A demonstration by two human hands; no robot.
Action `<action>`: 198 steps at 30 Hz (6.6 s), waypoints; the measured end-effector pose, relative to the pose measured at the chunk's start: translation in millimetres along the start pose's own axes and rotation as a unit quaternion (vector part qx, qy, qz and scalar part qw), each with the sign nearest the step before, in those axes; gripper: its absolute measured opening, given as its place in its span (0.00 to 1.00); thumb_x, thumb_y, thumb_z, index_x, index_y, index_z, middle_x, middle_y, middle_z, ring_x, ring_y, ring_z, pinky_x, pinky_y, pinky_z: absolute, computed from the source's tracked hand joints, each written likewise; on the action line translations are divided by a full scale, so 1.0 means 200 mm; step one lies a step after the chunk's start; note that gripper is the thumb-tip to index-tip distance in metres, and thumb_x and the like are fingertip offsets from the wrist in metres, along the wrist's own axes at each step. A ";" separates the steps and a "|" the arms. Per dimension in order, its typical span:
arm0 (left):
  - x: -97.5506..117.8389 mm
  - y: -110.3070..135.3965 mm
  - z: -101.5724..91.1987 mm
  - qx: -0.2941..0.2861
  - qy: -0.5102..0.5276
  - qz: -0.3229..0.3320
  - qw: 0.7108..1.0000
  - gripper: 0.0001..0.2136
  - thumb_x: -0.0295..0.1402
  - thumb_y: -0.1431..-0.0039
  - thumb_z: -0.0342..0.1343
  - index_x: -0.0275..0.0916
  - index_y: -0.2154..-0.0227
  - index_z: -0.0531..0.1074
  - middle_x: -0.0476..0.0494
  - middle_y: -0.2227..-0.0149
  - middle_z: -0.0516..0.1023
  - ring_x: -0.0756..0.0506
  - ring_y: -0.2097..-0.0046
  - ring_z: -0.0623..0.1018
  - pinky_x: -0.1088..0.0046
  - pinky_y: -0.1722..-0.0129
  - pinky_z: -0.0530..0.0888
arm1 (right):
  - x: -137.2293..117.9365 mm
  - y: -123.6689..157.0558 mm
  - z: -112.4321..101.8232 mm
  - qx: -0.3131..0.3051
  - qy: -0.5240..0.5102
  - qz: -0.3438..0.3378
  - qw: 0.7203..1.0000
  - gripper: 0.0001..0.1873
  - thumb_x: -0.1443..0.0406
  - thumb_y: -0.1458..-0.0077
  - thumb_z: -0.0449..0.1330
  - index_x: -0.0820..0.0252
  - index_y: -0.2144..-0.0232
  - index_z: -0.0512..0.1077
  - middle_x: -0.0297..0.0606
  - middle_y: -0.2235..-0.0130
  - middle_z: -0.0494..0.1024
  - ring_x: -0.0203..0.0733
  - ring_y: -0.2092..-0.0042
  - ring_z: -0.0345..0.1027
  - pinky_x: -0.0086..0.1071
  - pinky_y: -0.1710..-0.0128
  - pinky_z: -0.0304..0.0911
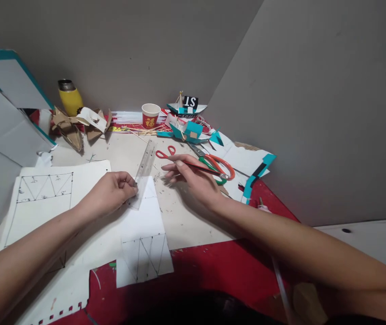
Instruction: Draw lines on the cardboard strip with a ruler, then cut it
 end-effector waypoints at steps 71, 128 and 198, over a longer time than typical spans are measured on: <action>0.04 -0.12 0.18 -0.082 -0.443 0.304 0.839 0.26 0.38 0.27 0.36 0.33 0.32 0.60 0.36 0.28 0.58 0.39 0.27 0.56 0.53 0.29 0.55 | 0.18 -0.09 0.00 0.229 -0.199 0.027 0.952 0.09 0.66 0.49 0.63 0.58 0.77 0.66 0.29 0.80 0.74 0.31 0.82 0.66 0.21 0.88 0.59; 0.00 -0.03 0.22 -0.122 -0.517 0.246 0.811 0.28 0.22 0.32 0.42 0.29 0.29 0.52 0.33 0.27 0.51 0.40 0.27 0.55 0.61 0.30 0.59 | 0.27 -0.11 -0.03 0.250 -0.098 0.067 0.961 0.07 0.66 0.38 0.58 0.55 0.68 0.77 0.38 0.70 0.85 0.39 0.67 0.81 0.30 0.65 0.77; 0.05 -0.12 0.20 -0.036 -0.478 0.324 0.816 0.26 0.36 0.28 0.39 0.30 0.34 0.64 0.32 0.30 0.63 0.35 0.30 0.63 0.50 0.31 0.60 | 0.06 0.08 0.00 0.071 -0.018 0.053 0.996 0.16 0.54 0.46 0.67 0.61 0.62 0.79 0.37 0.70 0.79 0.38 0.70 0.74 0.32 0.73 0.73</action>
Point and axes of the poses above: each hand's wrist, its own y-axis away from the middle knuckle, its own z-axis out of the palm, x = y × z, the point moved 10 cm from there along -y, towards the middle knuckle
